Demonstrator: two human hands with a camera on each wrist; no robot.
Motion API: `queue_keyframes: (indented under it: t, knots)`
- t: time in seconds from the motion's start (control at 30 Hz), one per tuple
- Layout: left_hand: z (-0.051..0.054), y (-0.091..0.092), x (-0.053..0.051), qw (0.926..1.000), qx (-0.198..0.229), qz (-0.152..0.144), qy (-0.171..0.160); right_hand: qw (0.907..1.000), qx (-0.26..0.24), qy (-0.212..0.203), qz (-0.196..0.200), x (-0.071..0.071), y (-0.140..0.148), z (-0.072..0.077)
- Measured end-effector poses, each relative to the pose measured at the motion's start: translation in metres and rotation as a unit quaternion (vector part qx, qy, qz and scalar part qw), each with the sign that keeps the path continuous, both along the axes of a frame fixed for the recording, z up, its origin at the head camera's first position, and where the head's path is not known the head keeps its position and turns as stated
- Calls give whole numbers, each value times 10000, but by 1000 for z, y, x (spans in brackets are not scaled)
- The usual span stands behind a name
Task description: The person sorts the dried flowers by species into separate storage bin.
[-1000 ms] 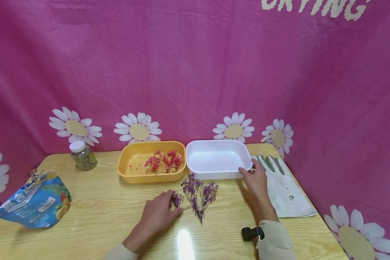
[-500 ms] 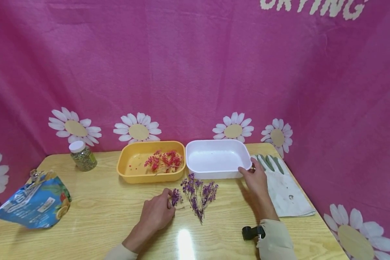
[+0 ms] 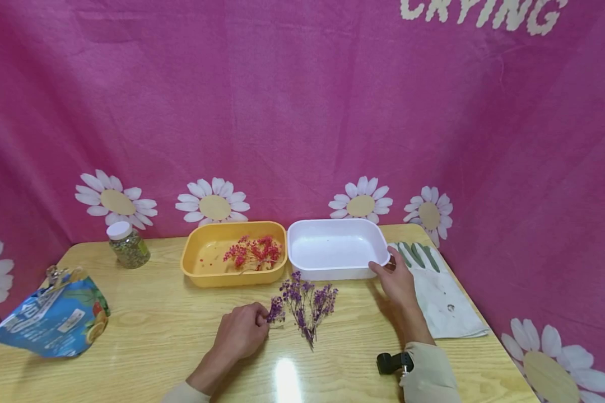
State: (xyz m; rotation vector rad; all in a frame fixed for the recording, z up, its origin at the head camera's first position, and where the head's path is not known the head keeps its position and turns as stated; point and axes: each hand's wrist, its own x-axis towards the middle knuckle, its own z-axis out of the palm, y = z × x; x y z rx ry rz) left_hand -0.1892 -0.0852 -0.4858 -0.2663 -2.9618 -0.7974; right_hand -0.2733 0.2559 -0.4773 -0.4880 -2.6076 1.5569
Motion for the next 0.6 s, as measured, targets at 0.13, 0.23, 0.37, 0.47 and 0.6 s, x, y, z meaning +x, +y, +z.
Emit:
queue_keyframes:
  t: [0.13, 0.23, 0.37, 0.47, 0.6]
  knots:
    - [1, 0, 0, 9999, 5, 63, -100, 10000, -25, 30, -17, 1, 0, -1]
    - [2, 1, 0, 9999, 34, 111, -117, 10000, -21, 29, -48, 1, -2, -1]
    - [4, 1, -1, 9997, 184, 169, -11, 10000, 10, 42, -68, 0, -3, -1]
    - [6, 1, -2, 9990, 382, 214, 81, 10000, 35, 35, -65, 0, -3, -2]
    - [8, 2, -3, 9969, 739, 262, 17, 10000, 58, 32, -60, 1, -3, -1]
